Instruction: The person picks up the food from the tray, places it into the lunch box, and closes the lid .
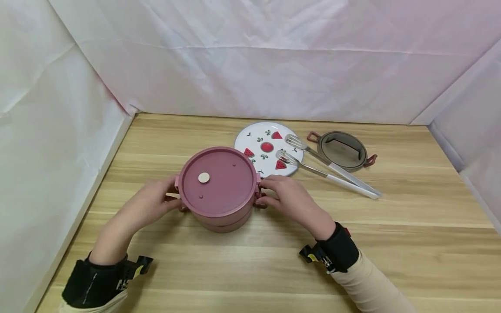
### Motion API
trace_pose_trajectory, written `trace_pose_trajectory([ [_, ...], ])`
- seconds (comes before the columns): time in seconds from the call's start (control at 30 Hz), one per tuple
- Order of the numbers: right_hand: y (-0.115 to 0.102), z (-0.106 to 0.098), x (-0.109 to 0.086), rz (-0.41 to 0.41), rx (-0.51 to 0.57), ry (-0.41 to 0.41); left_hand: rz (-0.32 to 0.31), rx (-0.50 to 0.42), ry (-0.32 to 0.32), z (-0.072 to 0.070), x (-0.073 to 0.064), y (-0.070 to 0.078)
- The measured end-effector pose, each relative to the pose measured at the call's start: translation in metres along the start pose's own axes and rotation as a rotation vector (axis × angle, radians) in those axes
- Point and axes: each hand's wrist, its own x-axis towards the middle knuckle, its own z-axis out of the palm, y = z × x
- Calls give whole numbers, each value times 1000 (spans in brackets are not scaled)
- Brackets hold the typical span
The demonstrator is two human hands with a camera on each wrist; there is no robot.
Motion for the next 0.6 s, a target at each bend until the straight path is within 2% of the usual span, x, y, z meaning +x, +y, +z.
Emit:
trace_pose_trajectory([
  [0.2, 3, 1, 2, -44, 30, 36, -17, 43, 52, 1, 1, 3],
  [0.33, 4, 2, 4, -48, 54, 29, -10, 54, 75, 2, 1, 3],
  [0.6, 8, 5, 5, -58, 90, 38, 27, 59, 87, 4, 3, -3],
])
